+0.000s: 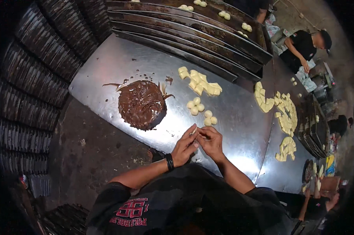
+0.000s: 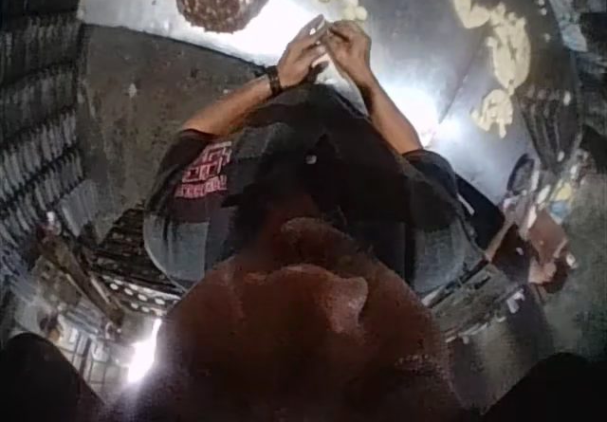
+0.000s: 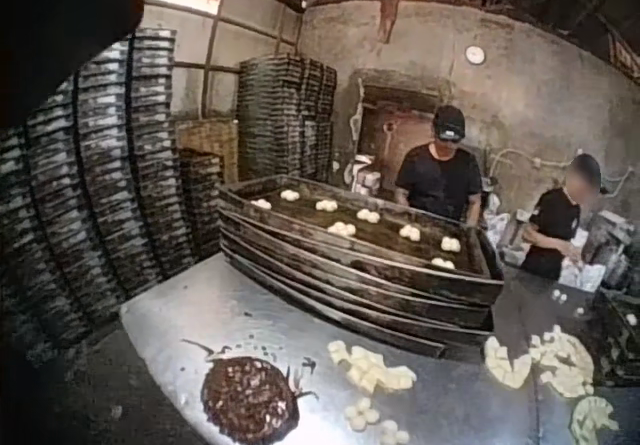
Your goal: The person repeatedly takes small pieces of dough, scoops a dark filling from a pile on the table, and wraps the dough around the filling to form small balls. The finished pastries are placed onto metal baking trays. Other workers are visible in the background performing similar tasks.
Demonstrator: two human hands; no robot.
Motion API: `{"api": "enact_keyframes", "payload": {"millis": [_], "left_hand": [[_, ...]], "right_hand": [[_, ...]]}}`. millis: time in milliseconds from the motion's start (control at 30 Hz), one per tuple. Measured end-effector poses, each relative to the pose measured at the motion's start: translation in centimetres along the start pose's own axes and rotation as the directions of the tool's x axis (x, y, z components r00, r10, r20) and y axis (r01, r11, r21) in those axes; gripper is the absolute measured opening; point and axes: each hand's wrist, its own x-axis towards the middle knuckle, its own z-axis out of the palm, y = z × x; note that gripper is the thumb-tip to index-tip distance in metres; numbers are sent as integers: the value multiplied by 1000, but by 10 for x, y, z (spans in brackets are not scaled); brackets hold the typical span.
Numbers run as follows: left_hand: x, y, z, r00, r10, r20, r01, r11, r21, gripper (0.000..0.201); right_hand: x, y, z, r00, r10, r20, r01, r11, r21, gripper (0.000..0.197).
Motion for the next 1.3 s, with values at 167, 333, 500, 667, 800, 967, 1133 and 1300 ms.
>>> {"api": "enact_keyframes", "payload": {"millis": [167, 333, 500, 667, 800, 967, 1133, 1300], "left_hand": [[-3, 12, -12, 928, -147, 341, 281, 880, -383, 36], [-1, 14, -20, 853, -460, 246, 522, 749, -409, 29], [-1, 21, -6, 873, -477, 96, 464, 756, -461, 30], [-8, 24, 20, 869, -491, -64, 401, 774, -490, 30], [-38, 29, 29, 810, -508, -293, 323, 803, -501, 32], [-84, 13, 42, 735, -513, -444, 190, 784, -592, 33], [-93, 35, 58, 652, -551, -520, 163, 772, -614, 28], [-104, 26, 36, 652, -504, -567, 155, 820, -550, 27]], "right_hand": [[-38, 28, -38, 965, -138, -224, 17, 882, -470, 22], [-129, 69, -72, 997, 39, -69, -68, 863, -500, 20], [-43, 34, -101, 935, 262, 238, -155, 908, -390, 23], [-46, 84, -66, 965, -155, 210, 227, 894, -386, 10], [-60, 124, -121, 740, -376, 558, 543, 823, -165, 14], [-23, 127, -101, 935, -275, 222, 342, 864, -368, 11], [-39, 99, -125, 874, -147, 464, 270, 939, -212, 14], [25, 108, -140, 701, 449, 554, -432, 886, -172, 18]]}}
